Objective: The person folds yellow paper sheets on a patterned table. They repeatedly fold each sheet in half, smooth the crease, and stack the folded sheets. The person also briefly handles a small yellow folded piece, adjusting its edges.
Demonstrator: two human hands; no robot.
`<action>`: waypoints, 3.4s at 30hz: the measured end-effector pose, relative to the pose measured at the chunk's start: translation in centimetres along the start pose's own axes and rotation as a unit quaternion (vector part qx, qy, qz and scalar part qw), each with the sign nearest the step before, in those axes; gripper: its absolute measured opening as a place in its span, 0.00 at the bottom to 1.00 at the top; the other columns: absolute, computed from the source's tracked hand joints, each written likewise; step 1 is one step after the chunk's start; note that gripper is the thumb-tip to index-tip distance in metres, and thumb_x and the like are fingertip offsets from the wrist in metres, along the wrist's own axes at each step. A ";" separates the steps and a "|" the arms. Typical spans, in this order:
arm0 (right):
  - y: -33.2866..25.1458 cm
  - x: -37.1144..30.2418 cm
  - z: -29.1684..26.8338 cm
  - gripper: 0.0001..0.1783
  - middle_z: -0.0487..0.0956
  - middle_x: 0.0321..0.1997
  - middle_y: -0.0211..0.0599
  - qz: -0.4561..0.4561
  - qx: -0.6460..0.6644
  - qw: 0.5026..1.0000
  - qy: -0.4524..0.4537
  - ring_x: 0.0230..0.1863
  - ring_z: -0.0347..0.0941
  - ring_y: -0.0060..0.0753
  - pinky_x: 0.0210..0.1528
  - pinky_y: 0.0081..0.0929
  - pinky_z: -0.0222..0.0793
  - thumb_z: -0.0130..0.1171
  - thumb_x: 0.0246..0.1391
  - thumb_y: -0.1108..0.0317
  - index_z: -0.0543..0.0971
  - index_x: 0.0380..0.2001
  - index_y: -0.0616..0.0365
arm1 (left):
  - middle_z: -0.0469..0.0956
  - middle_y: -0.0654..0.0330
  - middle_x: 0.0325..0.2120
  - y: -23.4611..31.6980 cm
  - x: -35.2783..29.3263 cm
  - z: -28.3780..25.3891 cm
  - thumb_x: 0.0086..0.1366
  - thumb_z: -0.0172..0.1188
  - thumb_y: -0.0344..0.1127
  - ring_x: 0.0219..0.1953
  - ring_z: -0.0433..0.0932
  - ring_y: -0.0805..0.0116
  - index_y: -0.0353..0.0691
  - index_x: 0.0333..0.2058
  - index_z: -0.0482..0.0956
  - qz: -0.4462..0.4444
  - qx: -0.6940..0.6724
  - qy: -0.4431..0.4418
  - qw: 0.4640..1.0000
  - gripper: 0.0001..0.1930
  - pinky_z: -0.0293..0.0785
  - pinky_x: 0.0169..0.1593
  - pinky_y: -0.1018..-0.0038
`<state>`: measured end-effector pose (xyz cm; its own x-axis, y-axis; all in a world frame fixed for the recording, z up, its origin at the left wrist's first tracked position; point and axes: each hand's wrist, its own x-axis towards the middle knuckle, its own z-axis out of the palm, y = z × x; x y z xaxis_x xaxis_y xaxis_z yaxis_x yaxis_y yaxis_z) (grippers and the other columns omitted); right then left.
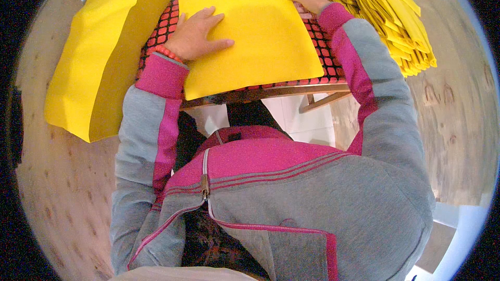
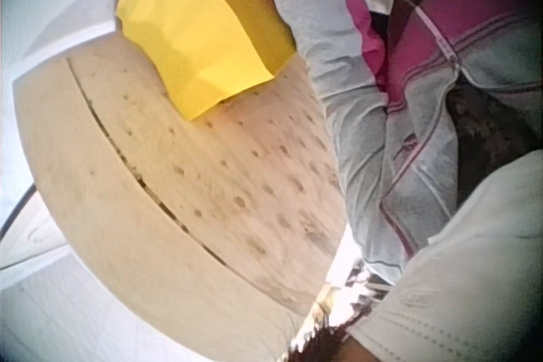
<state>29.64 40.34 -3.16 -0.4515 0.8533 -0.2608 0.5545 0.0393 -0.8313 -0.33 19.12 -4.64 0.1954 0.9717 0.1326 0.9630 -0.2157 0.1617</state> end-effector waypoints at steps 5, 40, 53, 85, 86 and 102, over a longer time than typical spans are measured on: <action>1.2 -2.9 -1.0 0.11 0.78 0.27 0.21 0.033 0.036 0.998 -0.038 0.27 0.74 0.13 0.26 0.21 0.72 0.60 0.66 0.58 0.78 0.34 0.52 | 0.60 0.45 0.70 0.1 -0.1 -0.2 0.58 0.60 0.73 0.74 0.57 0.47 0.44 0.67 0.69 0.001 -0.004 0.001 1.000 0.47 0.46 0.71 0.35; -0.6 -4.7 -2.2 0.19 0.84 0.30 0.29 0.102 -0.051 0.991 -0.067 0.29 0.79 0.20 0.29 0.26 0.72 0.65 0.62 0.49 0.81 0.35 0.55 | 0.60 0.43 0.71 -1.1 -0.8 0.0 0.56 0.63 0.71 0.74 0.57 0.48 0.46 0.66 0.71 -0.003 -0.019 0.004 1.000 0.47 0.50 0.72 0.42; -0.9 10.2 -3.5 0.14 0.87 0.39 0.34 0.079 0.101 0.987 -0.097 0.39 0.84 0.28 0.44 0.29 0.82 0.66 0.62 0.58 0.81 0.43 0.56 | 0.62 0.43 0.69 -0.9 -1.1 -0.6 0.55 0.65 0.71 0.73 0.58 0.47 0.42 0.66 0.71 -0.001 -0.041 0.014 0.999 0.48 0.47 0.71 0.35; -1.6 6.4 -0.6 0.17 0.85 0.44 0.40 -0.046 -0.030 0.994 0.094 0.42 0.82 0.39 0.43 0.37 0.78 0.59 0.64 0.53 0.81 0.45 0.55 | 0.62 0.44 0.70 -1.2 -0.8 0.3 0.60 0.60 0.71 0.73 0.58 0.48 0.43 0.66 0.71 -0.006 -0.012 0.042 0.999 0.45 0.42 0.72 0.36; -1.2 6.5 -1.8 0.19 0.86 0.47 0.32 0.054 0.172 0.983 0.038 0.43 0.84 0.29 0.44 0.31 0.80 0.58 0.68 0.51 0.81 0.52 0.52 | 0.62 0.44 0.70 -1.3 -0.8 0.3 0.60 0.59 0.71 0.73 0.58 0.48 0.43 0.66 0.71 -0.008 -0.017 0.043 0.999 0.45 0.42 0.72 0.36; 1.8 -4.9 2.1 0.10 0.81 0.31 0.44 -0.403 -0.572 0.670 0.250 0.42 0.81 0.49 0.38 0.44 0.78 0.62 0.55 0.59 0.80 0.33 0.55 | 0.72 0.52 0.65 -1.5 -0.7 -1.0 0.65 0.55 0.69 0.71 0.64 0.56 0.41 0.59 0.78 -0.013 0.013 0.076 0.997 0.38 0.43 0.72 0.38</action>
<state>31.35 35.17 -4.41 -0.7936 0.3720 0.4815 0.5742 0.7197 0.3903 -2.11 18.66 -4.01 0.1416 0.9509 0.2751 0.9723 -0.1858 0.1419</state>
